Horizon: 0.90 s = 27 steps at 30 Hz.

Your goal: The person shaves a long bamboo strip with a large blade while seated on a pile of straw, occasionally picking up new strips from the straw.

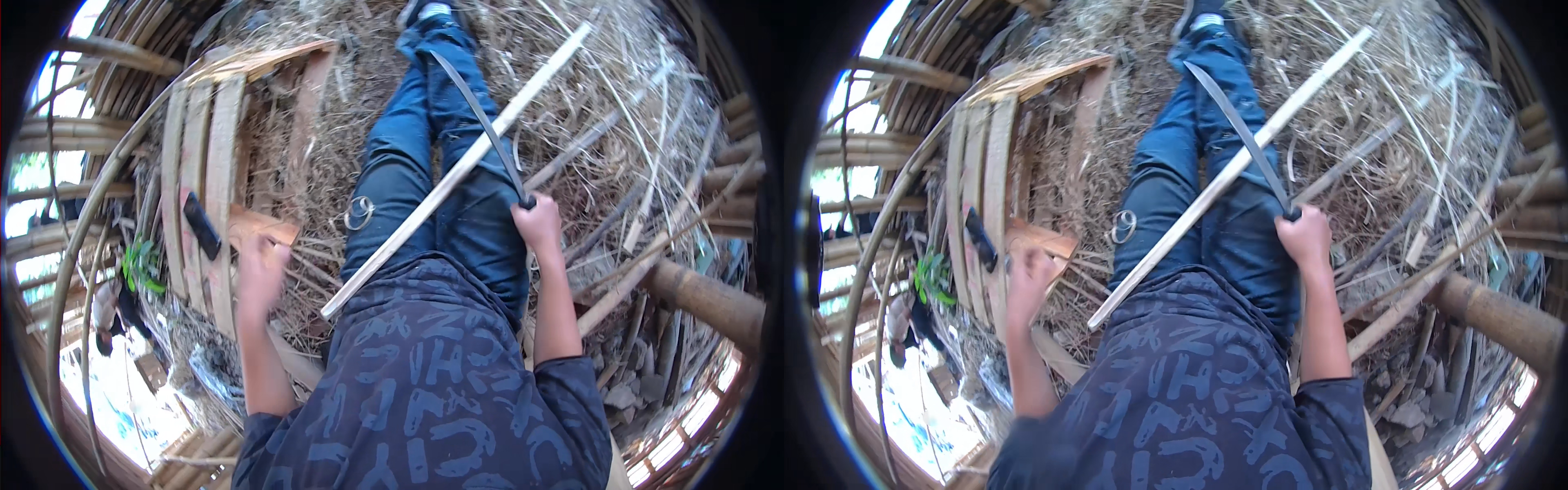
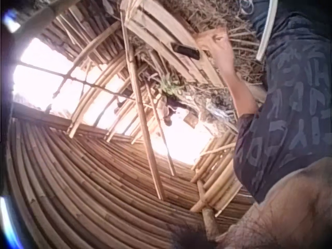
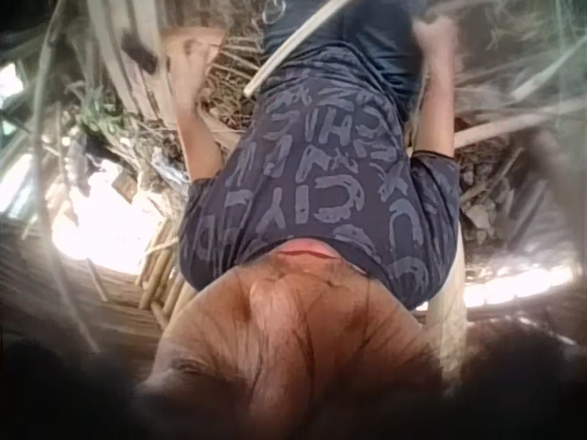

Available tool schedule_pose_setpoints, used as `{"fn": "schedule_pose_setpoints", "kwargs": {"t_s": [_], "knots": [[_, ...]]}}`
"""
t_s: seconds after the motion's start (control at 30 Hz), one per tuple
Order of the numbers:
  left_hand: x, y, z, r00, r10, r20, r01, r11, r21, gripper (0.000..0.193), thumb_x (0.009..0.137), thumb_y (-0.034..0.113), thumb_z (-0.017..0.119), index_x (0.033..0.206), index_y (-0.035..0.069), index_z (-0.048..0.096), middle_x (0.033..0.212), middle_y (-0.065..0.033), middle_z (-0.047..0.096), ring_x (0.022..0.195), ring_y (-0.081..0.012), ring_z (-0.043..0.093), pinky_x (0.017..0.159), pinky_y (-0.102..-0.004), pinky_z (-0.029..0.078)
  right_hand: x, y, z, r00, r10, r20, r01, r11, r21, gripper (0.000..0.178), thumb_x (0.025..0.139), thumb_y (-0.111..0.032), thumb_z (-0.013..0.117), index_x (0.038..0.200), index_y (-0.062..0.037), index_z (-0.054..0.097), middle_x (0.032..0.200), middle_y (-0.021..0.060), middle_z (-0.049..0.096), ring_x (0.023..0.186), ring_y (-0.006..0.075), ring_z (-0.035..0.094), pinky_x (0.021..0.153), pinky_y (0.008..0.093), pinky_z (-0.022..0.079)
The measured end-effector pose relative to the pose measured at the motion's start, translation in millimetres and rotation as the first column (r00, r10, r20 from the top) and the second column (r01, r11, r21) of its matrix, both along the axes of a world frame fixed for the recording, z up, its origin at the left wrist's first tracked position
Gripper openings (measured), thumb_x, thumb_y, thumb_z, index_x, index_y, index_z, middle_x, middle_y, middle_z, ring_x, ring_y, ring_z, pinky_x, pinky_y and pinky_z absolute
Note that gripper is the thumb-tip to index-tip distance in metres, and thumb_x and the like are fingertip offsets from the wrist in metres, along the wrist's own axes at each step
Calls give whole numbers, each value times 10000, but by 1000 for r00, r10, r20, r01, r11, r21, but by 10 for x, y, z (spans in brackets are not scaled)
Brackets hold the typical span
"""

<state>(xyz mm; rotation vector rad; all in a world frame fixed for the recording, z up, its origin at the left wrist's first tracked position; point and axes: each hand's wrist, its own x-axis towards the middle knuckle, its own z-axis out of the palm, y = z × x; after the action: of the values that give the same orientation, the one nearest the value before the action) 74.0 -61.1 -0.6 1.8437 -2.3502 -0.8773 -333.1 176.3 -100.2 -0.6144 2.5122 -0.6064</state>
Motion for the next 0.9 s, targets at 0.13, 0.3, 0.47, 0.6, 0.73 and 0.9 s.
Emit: {"fn": "schedule_pose_setpoints", "kwargs": {"t_s": [0.13,0.3,0.47,0.6,0.73,0.9], "knots": [[611,-996,32,879,386,281,-205,837,-507,625,844,471,665,1251,30,491,1219,-224,542,1156,-374,543,960,-462,442,271,-48,112,987,97,-127,-94,995,27,364,716,-325,687,919,-24,713,857,248,679,860,432,655,771,502,522],[1115,-1591,-415,811,572,122,-492,781,-385,1058,636,566,808,1341,-97,379,1286,-294,538,1216,-388,533,1058,-407,402,13,-64,42,984,178,24,-180,979,99,359,713,-308,653,880,6,700,853,248,678,850,428,656,764,486,520],[1192,-1682,-446,790,613,12,-584,757,-293,1120,552,490,875,1359,-96,364,1290,-283,541,1204,-375,547,1044,-400,421,-45,-51,-167,987,153,54,-155,987,33,349,713,-307,643,796,31,667,792,251,666,799,427,654,734,478,507],[1059,-1665,-523,769,615,-176,-636,705,-313,993,567,385,873,1327,-53,405,1237,-240,569,1152,-339,575,1012,-405,443,-71,1,-186,987,122,105,-123,992,-1,353,708,-297,635,755,53,647,738,256,649,758,422,653,708,467,496],[904,-1462,-479,793,523,-312,-608,644,-464,875,608,307,856,1304,-12,433,1168,-192,603,1082,-319,598,964,-413,459,-94,12,-276,984,134,118,-131,991,-38,358,702,-292,632,731,64,633,689,254,630,695,409,644,676,465,489],[419,-1102,-67,955,191,-228,-298,599,-743,846,637,308,860,1303,8,435,1137,-203,606,1073,-365,583,910,-453,480,-168,56,-471,973,160,168,-140,982,-124,326,713,-258,629,697,68,611,607,206,609,566,324,617,596,429,479]]}}
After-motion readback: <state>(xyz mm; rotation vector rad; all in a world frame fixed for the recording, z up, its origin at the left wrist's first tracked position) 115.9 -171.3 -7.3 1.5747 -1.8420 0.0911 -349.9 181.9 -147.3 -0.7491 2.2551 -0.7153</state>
